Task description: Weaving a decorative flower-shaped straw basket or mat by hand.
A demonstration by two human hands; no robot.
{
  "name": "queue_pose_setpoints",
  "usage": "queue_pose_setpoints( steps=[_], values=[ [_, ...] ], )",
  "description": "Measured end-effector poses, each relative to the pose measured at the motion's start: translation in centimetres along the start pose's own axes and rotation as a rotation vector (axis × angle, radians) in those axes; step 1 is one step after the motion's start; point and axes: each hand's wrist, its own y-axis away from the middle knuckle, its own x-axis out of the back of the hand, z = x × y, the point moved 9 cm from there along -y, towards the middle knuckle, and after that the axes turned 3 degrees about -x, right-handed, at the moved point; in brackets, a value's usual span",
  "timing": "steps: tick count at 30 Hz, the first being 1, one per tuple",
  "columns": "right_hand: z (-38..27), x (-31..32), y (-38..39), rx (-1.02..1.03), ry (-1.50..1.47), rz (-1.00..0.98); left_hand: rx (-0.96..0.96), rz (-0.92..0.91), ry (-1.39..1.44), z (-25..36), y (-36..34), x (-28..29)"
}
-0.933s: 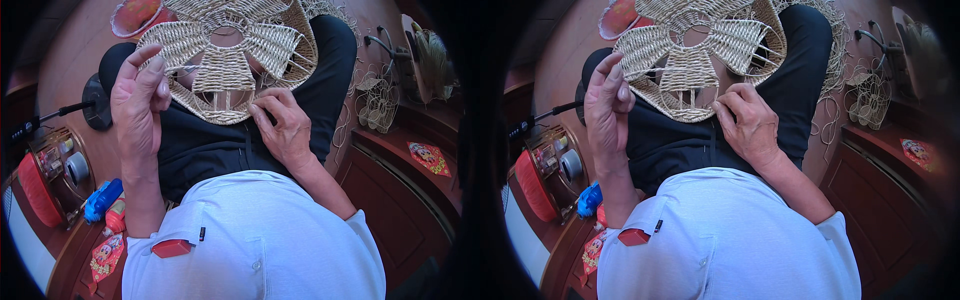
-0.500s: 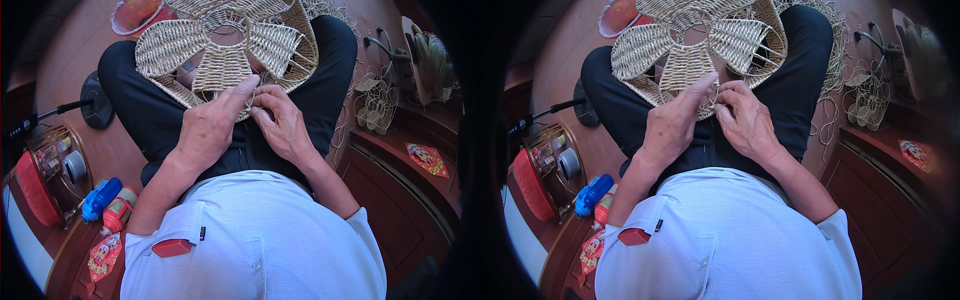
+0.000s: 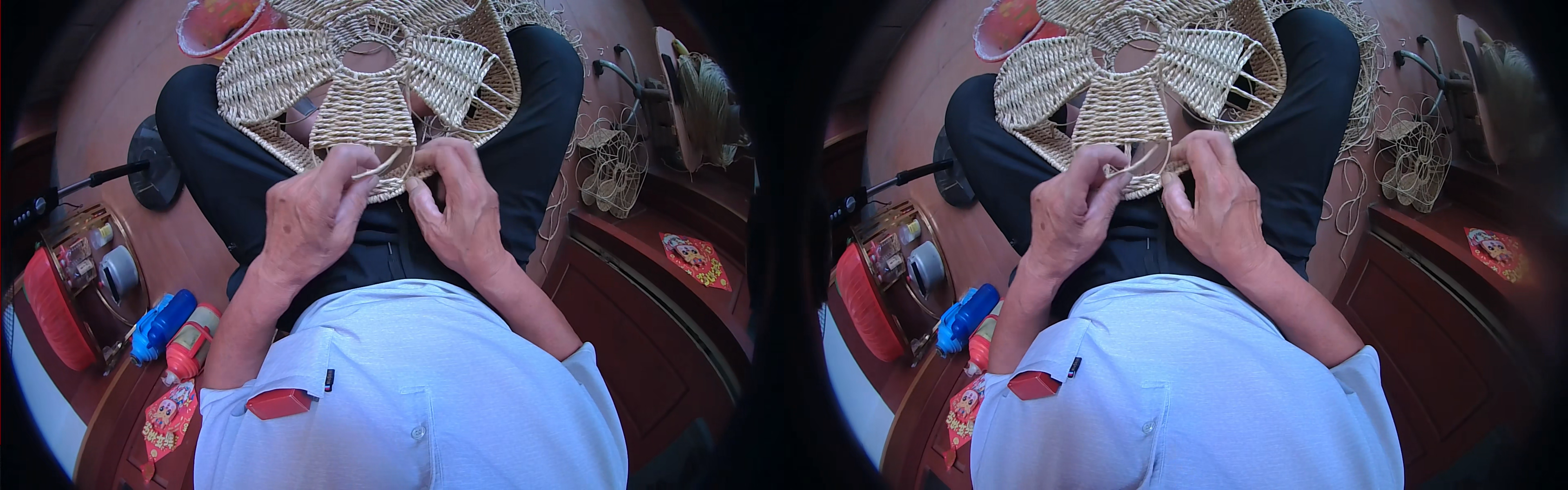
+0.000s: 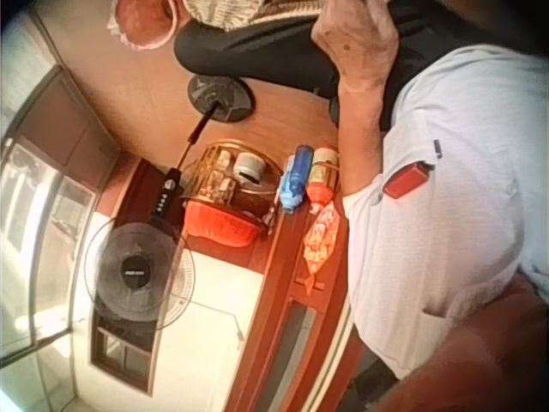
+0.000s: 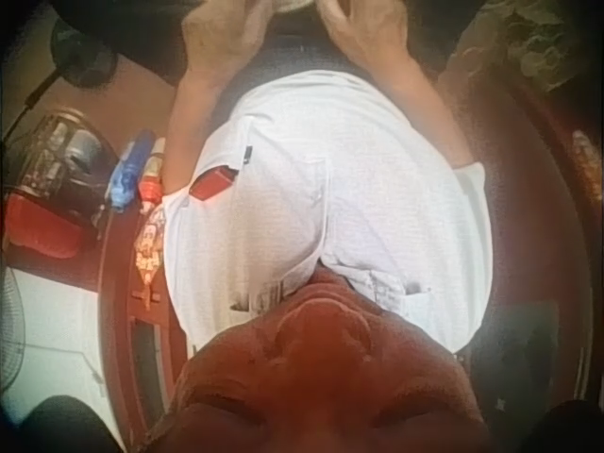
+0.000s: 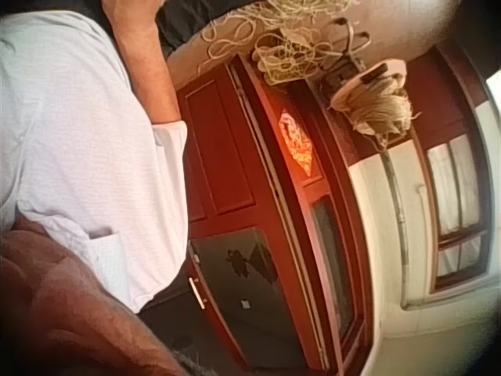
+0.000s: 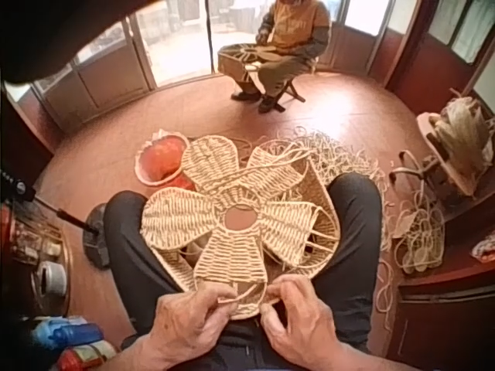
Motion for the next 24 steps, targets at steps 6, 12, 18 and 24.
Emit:
queue_pose_setpoints(
  steps=[6,12,18,24],
  values=[
    [-2.9,-0.6,0.4,0.333,0.031,0.061,-0.031,-0.038,-0.189,-1.7,-0.1,4.1],
    [-4.3,-2.0,1.0,0.487,0.216,-0.011,-0.194,0.044,-0.548,-1.8,-2.5,8.4],
    [-5.2,-2.8,0.7,0.455,0.309,-0.131,-0.491,0.181,-0.595,1.4,-6.5,6.1],
    [-5.2,-3.8,0.0,0.332,0.247,-0.190,-0.471,0.075,-0.444,1.8,-6.9,2.8]
  ],
)
